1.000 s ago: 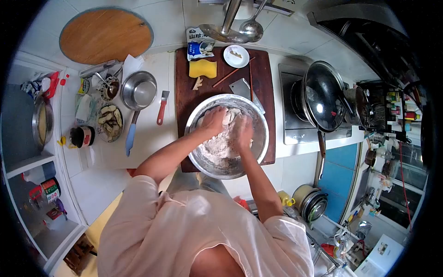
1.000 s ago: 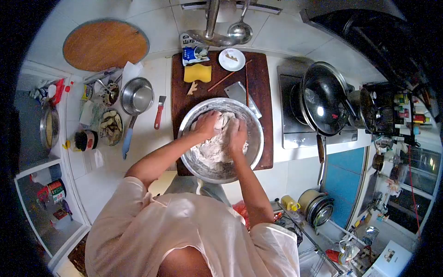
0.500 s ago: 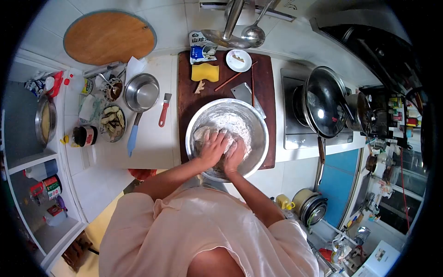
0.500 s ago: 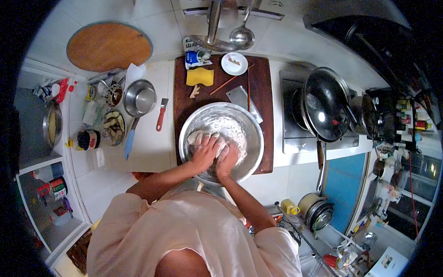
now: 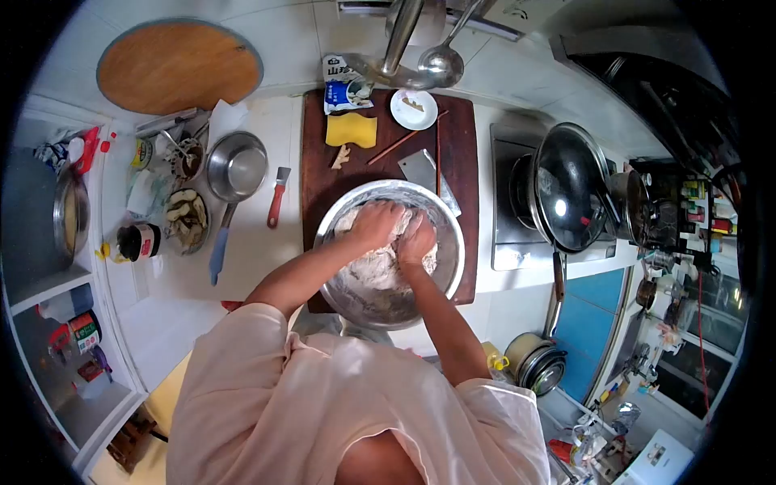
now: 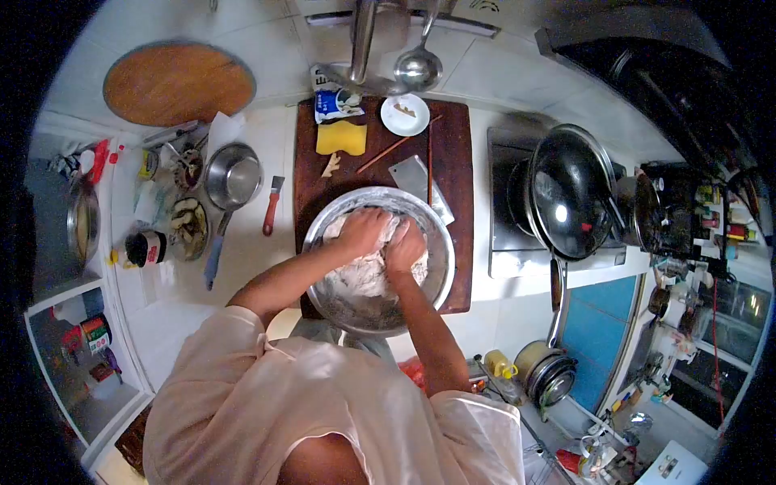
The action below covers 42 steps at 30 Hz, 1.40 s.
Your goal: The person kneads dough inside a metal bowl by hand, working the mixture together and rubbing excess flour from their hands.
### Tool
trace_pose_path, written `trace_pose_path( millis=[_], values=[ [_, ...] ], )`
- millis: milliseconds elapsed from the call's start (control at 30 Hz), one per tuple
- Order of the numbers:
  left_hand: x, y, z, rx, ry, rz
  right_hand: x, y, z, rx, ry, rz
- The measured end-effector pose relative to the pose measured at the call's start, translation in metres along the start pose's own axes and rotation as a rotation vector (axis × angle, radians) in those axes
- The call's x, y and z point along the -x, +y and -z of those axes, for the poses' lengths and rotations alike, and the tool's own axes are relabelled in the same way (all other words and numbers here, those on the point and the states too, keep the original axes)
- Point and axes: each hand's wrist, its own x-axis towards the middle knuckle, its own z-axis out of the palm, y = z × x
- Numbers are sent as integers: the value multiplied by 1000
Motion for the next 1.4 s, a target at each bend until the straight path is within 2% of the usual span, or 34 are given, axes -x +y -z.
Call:
trace_pose_path(
  millis=[67,167,200,300,333,367,400,433,500,533,667,800,867,1000,1133,1167,1233,1300,1333,1400],
  values=[
    [0,4,8,30,-38,44,3,-1,4,-14,-3,-1],
    [13,19,17,90,-50,131,5,2,15,-191,-141,-159],
    [27,31,22,79,-31,121,9,2,27,-265,-92,-97],
    [92,66,54,167,0,24,27,-42,90,-219,-189,114],
    [110,72,59,163,-5,8,38,-41,91,-173,-131,225],
    [124,76,64,158,-7,-5,46,-57,95,-307,-155,257],
    [130,75,67,149,-7,-13,59,-59,90,-240,-159,205],
    [130,69,63,100,54,-7,72,-56,82,-176,-165,151],
    [129,55,38,10,162,4,90,-47,69,-84,-111,227],
    [113,46,31,-79,129,-39,88,-42,61,-32,-91,262],
    [87,30,9,-148,179,43,64,-22,30,-60,-71,220],
    [53,14,6,-85,99,125,33,-13,19,9,-190,205],
    [39,8,9,-104,5,152,16,-12,11,-56,-165,194],
    [26,-1,-1,-22,199,169,-6,-7,0,-31,-178,121],
    [22,-2,2,9,37,223,-12,-2,-9,-21,-107,139],
    [23,-1,2,9,87,219,-10,-3,-7,-25,-96,139],
    [22,-1,7,137,1,275,-11,-7,3,-101,-172,146],
    [35,15,43,170,-192,256,-6,-13,24,-213,-263,116],
    [42,22,62,184,-287,246,-2,-19,47,-124,-323,227],
    [74,42,75,140,-201,190,17,-41,87,-125,-362,363]
  ],
)
